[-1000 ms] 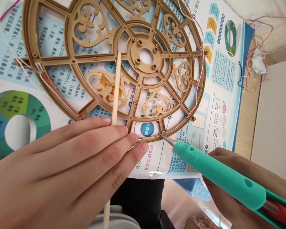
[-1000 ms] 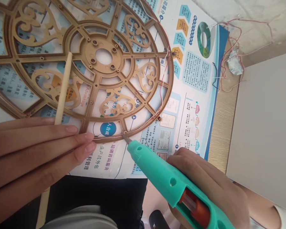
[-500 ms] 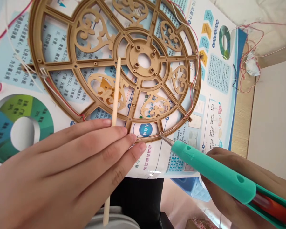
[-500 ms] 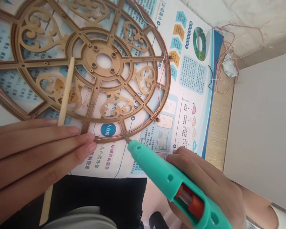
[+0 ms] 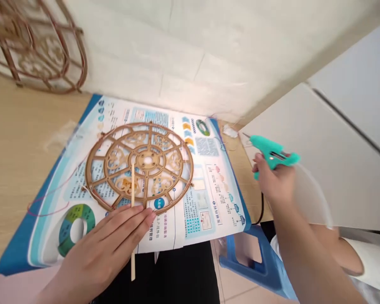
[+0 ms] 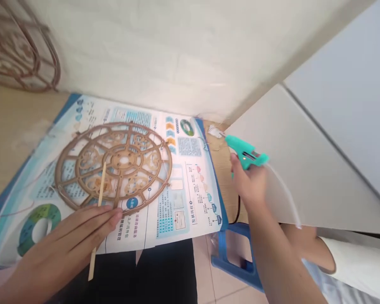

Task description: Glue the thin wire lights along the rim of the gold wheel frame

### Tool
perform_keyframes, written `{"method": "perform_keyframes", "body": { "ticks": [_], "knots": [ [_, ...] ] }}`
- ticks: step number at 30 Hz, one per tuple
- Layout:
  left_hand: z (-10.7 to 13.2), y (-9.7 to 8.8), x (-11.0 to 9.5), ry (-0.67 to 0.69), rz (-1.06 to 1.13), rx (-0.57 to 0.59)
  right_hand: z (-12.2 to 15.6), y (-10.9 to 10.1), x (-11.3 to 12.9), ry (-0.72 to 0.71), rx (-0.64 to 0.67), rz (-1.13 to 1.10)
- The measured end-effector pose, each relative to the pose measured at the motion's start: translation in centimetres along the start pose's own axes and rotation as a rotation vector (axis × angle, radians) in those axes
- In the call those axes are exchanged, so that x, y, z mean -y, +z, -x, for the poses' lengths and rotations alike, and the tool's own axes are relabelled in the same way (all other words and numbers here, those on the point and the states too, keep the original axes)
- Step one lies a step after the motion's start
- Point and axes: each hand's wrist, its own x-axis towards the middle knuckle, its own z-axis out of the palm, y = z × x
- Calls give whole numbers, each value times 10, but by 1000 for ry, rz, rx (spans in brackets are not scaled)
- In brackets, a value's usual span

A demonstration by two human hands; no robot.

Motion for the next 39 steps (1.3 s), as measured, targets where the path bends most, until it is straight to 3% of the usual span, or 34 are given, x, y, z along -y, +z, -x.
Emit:
{"method": "perform_keyframes", "body": {
  "ticks": [5, 14, 18, 23, 31, 39],
  "knots": [
    [3, 6, 0, 34, -119, -11, -32, 23, -1, 103, 52, -7],
    [-11, -1, -2, 10, -37, -109, -46, 52, 58, -152, 385, -90],
    [-13, -2, -3, -32, 38, -158, -61, 71, 82, -162, 467, -29],
    [-14, -2, -6, -43, 98, -219, -56, 84, 90, -105, 483, 65],
    [-24, -15, -15, -158, 91, -458, -32, 62, 76, -55, 476, 95],
    [-26, -20, -16, -186, 73, -576, 10, 25, 52, -73, 342, 95]
  ]
}}
